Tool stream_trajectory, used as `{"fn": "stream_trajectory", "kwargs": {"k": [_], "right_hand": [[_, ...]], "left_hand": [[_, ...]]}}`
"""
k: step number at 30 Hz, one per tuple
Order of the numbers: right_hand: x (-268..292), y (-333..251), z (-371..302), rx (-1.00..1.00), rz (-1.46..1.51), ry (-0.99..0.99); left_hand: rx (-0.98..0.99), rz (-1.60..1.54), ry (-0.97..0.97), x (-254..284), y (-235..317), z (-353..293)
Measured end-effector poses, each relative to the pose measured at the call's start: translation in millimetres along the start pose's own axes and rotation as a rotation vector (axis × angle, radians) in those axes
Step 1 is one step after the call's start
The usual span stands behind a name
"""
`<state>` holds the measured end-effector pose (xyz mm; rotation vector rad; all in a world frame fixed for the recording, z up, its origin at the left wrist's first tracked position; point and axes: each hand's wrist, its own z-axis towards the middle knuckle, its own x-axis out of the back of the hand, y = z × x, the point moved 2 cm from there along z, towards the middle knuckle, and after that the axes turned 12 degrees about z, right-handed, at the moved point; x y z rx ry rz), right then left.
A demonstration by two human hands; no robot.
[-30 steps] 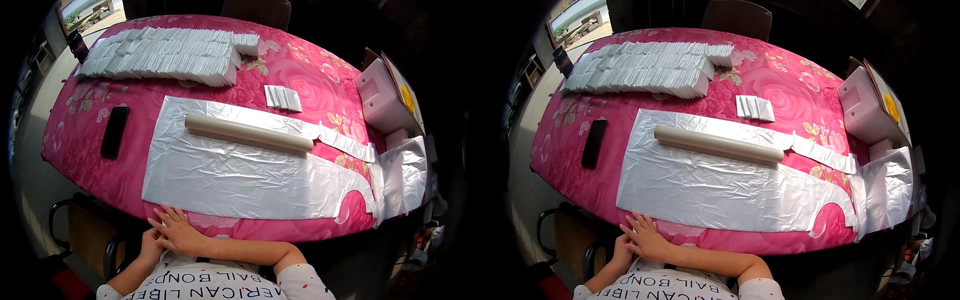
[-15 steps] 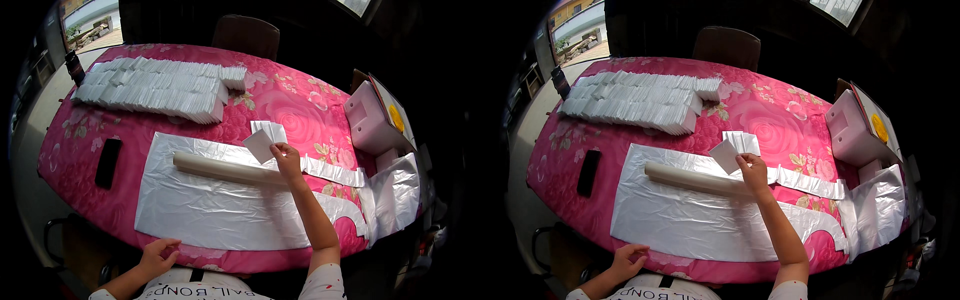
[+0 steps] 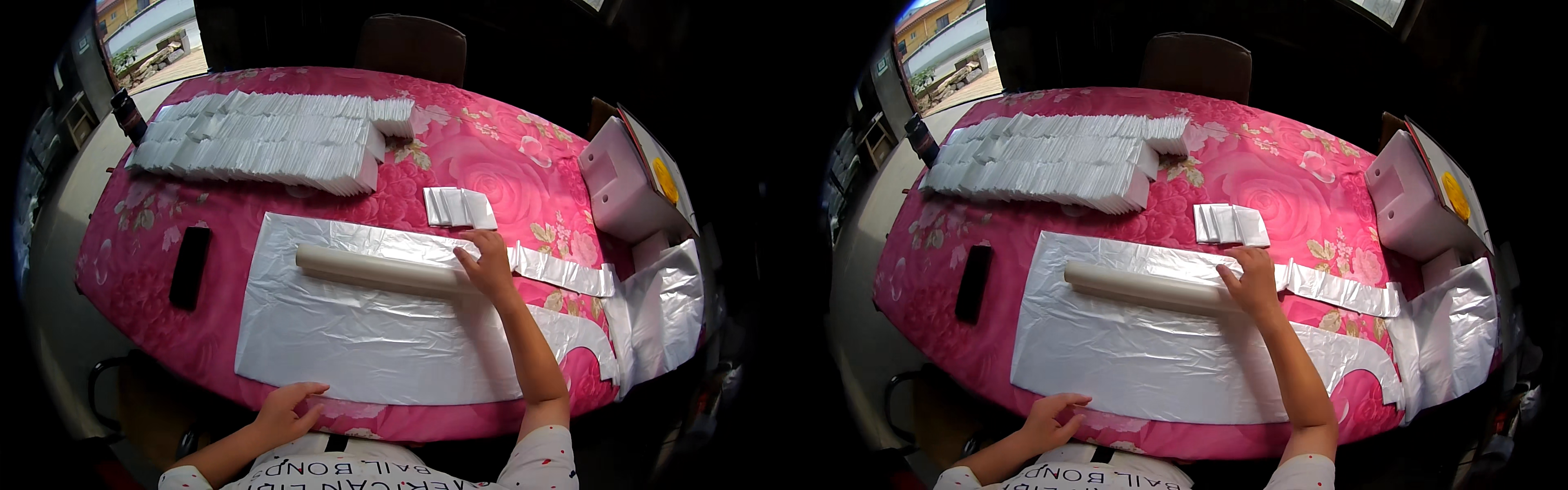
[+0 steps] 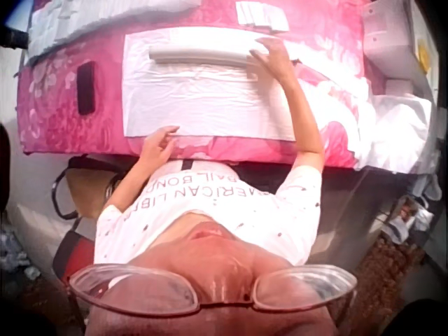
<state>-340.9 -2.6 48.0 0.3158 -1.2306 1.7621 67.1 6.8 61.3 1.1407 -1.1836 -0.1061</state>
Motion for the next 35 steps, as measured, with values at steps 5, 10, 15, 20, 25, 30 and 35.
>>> {"fn": "stream_trajectory", "kwargs": {"k": [5,10,15,20,25,30,35], "right_hand": [[23,-64,-76,-0.286,-0.066,-0.398],[21,-106,-153,-0.041,0.152,-0.523],[63,-50,-192,-0.16,-0.082,-0.377],[188,80,-250,-0.52,-0.425,0.05],[247,121,-299,-0.691,-0.553,0.316],[240,99,-287,-0.588,-0.705,0.468],[211,46,-246,-0.714,-0.332,0.647]], "left_hand": [[-0.209,0.145,-0.024,-12,15,36],[-0.369,0.468,-0.005,-53,41,75],[-0.468,0.562,-0.156,-90,79,103],[-0.548,0.28,-0.094,-124,100,116],[-0.571,0.367,-0.11,-151,109,114],[-0.599,0.425,-0.128,-162,122,113],[-0.611,0.39,-0.133,-164,127,114]]}}
